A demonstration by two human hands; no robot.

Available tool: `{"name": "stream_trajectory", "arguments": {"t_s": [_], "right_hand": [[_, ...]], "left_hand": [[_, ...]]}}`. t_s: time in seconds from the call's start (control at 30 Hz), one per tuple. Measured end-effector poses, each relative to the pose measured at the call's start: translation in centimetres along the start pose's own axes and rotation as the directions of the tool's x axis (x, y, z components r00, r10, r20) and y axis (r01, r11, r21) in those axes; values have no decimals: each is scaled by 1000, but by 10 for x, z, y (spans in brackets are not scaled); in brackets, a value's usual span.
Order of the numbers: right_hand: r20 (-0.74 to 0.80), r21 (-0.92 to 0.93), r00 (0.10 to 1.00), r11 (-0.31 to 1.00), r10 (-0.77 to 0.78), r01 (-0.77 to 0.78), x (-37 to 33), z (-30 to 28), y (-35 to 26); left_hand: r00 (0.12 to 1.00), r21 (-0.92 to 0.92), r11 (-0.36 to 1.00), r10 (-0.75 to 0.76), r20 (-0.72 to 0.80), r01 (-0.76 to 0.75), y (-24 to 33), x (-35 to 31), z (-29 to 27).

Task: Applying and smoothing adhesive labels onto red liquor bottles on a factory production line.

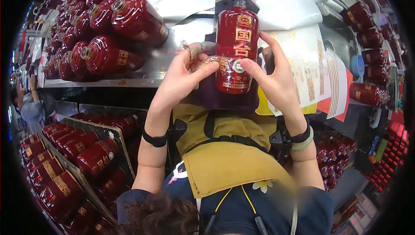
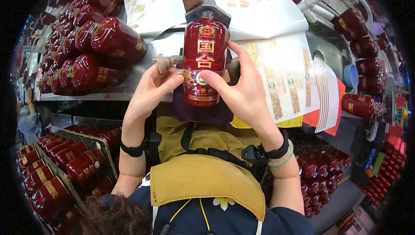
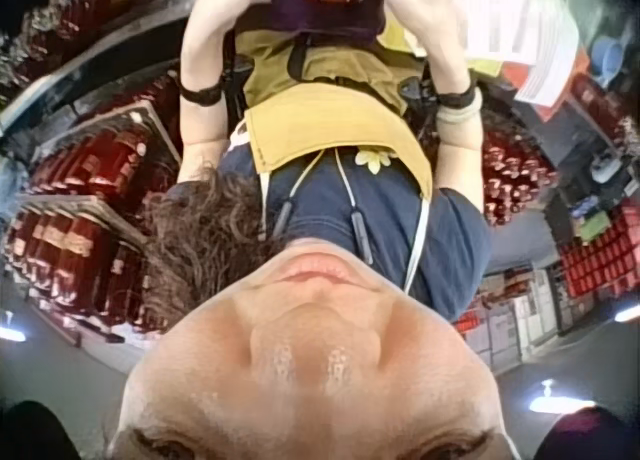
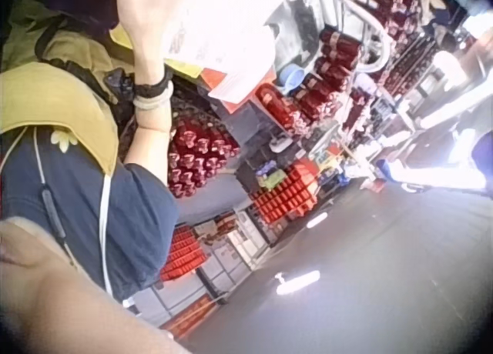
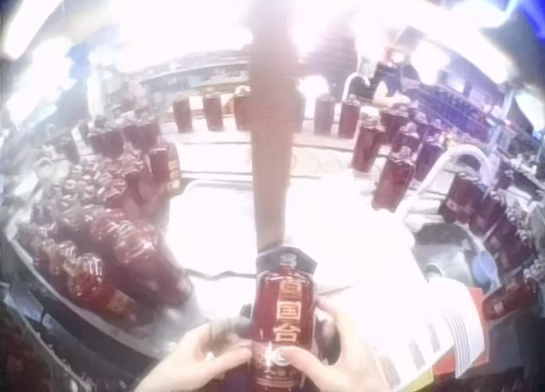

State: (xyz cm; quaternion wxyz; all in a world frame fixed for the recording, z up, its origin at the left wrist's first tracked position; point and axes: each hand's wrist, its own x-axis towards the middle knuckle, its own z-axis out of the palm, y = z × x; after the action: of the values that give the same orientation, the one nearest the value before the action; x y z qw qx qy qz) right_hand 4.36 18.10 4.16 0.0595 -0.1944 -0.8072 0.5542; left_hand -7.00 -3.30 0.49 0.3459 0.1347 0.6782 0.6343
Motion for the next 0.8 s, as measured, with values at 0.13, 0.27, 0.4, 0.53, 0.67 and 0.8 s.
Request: {"name": "stream_trajectory", "arguments": {"t_s": [0.13,0.27,0.4,0.53,0.67,0.8], "right_hand": [[11,99,993,988,115,-115,2,7,5],[-3,218,999,976,32,-30,4,12,9],[2,212,999,977,35,-34,3,11,3],[-9,254,999,967,38,-34,4,14,7],[10,176,999,983,44,-45,4,9,11],[-19,98,999,995,31,-29,1,2,14]], "left_hand": [[1000,-217,976,9,16,-5,7,-2,-2],[999,-203,979,-42,-32,34,-5,3,-2],[999,-176,984,-38,-25,33,-10,7,1],[999,-162,986,-43,-4,42,-11,9,0],[999,-157,987,-37,-5,36,-10,9,1],[991,228,973,-15,-136,46,-5,5,6]]}}
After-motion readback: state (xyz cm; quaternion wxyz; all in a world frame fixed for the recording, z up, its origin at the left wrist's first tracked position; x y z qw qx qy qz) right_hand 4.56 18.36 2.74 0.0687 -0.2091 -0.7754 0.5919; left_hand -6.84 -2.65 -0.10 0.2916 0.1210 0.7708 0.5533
